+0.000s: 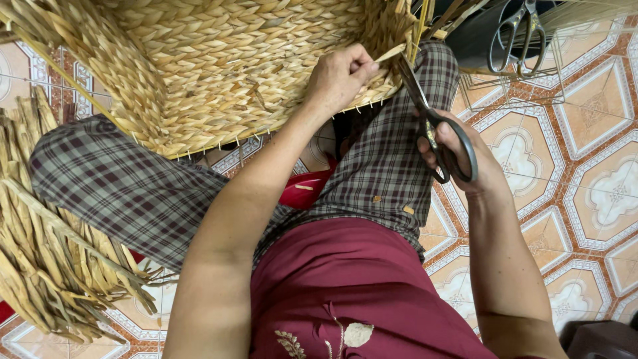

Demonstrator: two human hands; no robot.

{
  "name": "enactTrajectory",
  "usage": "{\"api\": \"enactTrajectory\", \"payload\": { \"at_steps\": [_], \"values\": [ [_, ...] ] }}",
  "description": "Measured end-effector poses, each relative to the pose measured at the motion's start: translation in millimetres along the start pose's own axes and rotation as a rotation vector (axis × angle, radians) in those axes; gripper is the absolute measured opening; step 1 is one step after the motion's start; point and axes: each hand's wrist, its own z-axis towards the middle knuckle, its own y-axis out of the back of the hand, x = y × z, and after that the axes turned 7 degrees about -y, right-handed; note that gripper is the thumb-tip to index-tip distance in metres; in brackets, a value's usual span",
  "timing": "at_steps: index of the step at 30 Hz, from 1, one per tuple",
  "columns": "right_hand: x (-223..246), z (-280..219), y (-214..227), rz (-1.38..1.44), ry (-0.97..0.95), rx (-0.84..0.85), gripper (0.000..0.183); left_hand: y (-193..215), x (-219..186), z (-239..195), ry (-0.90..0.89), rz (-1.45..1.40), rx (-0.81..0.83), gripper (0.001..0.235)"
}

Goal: The person weaves dried palm leaves into the rim of a rectangular basket, securing the weave with small metal staples. They use shears to trim excess material and a hammer to drive the staples into the basket's frame.

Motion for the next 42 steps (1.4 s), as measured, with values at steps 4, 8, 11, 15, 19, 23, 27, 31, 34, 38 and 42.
{"api": "enactTrajectory", "payload": {
  "at_steps": [4,8,11,15,19,23,27,31,34,38,42],
  "values": [
    [-1,6,-2,0.047,0.001,-0.019,0.074,-4,-2,-7,-0.111,-0.042,0.028,0.019],
    [2,26,-4,0.089,0.032,-0.006,0.068,-11,-12,-10,-0.061,-0.040,0.075,0.018],
    [-1,32,-5,0.105,-0.004,-0.082,0.057,-10,-9,-9,-0.062,-0.038,0.072,0.018],
    [-14,24,-3,0.039,-0.056,-0.130,0.050,-12,18,-7,0.035,-0.099,0.037,0.012],
    [-24,-1,-1,-0.092,-0.153,-0.107,0.057,-6,36,8,0.259,-0.322,-0.103,0.004],
    [-23,-19,1,0.044,-0.086,-0.060,0.063,-15,26,19,0.279,-0.374,-0.057,0.011],
    [-21,-20,0,0.068,-0.083,-0.091,0.064,-41,20,33,0.257,-0.573,-0.140,0.011],
    [-22,-20,-5,0.127,-0.066,-0.097,0.065,-63,25,47,0.174,-0.714,-0.221,0.012],
    [-22,-19,-10,0.151,-0.068,-0.092,0.065,-72,25,54,0.057,-0.705,-0.267,0.012],
    [-21,-20,-14,0.132,-0.087,-0.111,0.066,-67,23,51,0.124,-0.448,-0.208,0.011],
    [-19,-20,-14,0.144,-0.043,-0.081,0.068,-62,28,44,0.200,-0.524,-0.151,0.011]
  ]
}}
